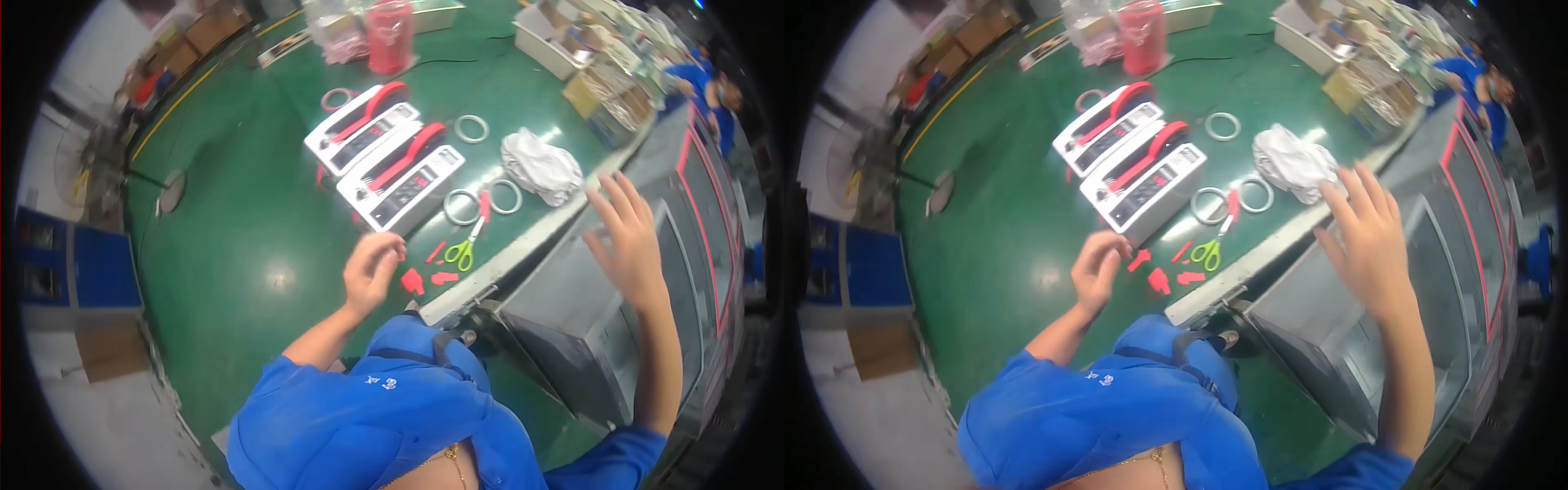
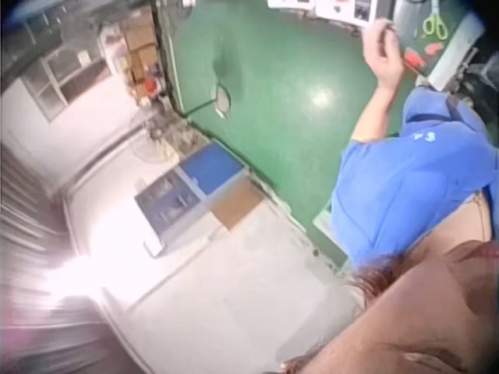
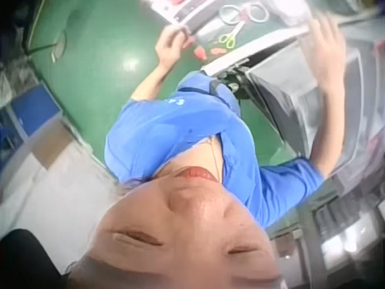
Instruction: Applying red adhesive tape to the edges of metal cabinet enclosures on an assembly line.
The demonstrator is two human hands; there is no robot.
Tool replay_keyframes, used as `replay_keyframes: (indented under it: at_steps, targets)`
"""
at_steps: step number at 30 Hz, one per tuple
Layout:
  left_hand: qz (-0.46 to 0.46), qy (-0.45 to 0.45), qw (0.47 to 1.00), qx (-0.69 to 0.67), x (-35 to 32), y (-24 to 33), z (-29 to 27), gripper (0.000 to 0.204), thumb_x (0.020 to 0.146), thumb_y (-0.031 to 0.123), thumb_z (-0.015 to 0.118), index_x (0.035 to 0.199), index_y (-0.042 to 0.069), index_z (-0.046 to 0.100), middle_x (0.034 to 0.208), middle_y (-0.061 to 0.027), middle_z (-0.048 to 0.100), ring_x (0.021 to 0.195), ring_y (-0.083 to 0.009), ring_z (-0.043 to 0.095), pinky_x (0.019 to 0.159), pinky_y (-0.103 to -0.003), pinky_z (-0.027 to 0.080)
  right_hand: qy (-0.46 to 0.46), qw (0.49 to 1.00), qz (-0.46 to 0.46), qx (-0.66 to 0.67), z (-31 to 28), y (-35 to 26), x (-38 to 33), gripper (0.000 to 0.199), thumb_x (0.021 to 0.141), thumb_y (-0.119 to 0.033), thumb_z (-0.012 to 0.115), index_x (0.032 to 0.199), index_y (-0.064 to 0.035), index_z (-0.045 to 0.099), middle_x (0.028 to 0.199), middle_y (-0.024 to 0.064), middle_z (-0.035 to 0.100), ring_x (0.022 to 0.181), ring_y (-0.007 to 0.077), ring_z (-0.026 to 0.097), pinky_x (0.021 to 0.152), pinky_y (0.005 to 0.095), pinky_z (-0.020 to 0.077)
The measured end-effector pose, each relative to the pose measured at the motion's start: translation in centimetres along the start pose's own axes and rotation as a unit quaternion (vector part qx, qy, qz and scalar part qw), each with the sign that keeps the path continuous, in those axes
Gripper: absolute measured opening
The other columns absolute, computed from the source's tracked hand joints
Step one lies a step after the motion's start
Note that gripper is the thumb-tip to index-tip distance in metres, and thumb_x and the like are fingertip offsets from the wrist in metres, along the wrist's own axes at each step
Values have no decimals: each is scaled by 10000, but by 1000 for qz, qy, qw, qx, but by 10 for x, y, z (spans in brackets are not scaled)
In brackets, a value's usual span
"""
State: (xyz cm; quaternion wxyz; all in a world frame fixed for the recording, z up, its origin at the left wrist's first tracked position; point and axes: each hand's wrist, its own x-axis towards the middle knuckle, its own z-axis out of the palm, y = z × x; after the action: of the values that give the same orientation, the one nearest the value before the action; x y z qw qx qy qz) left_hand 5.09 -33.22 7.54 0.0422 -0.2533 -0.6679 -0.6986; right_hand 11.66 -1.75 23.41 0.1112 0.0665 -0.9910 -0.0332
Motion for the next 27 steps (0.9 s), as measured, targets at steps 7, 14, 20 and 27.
replay_keyframes:
  at_steps: [7,14,20,27]
  targets:
    - [-159,308,938,4,48,-121,-129,313,876,187,528,1106,-26,525,983,-85,560,834,-126,532,714,-257,447,17,995,74,67,-33,-56,-75,433,691,-41,610,1116,-15,530,1211,162,476,1172,366,399,949,443,327]
    - [-252,83,929,257,80,-235,-209,454,869,348,523,1141,-16,535,1150,-131,545,1037,-200,512,894,-322,385,192,958,203,63,-25,-54,-129,381,697,6,590,1076,-14,549,1106,153,539,1079,345,482,906,422,379]
    - [-247,60,967,-4,68,-246,-213,316,889,190,518,1128,-14,546,1054,-124,566,928,-188,543,826,-316,435,343,923,173,-14,5,-93,-154,258,644,-79,590,895,-21,588,922,112,572,915,285,554,775,394,452]
    - [-272,-53,956,95,1,-132,-150,201,865,188,549,969,17,567,848,-59,536,726,-128,469,645,-266,363,361,909,120,172,61,-153,-144,239,640,-80,617,869,-40,565,873,85,557,867,244,546,733,371,439]
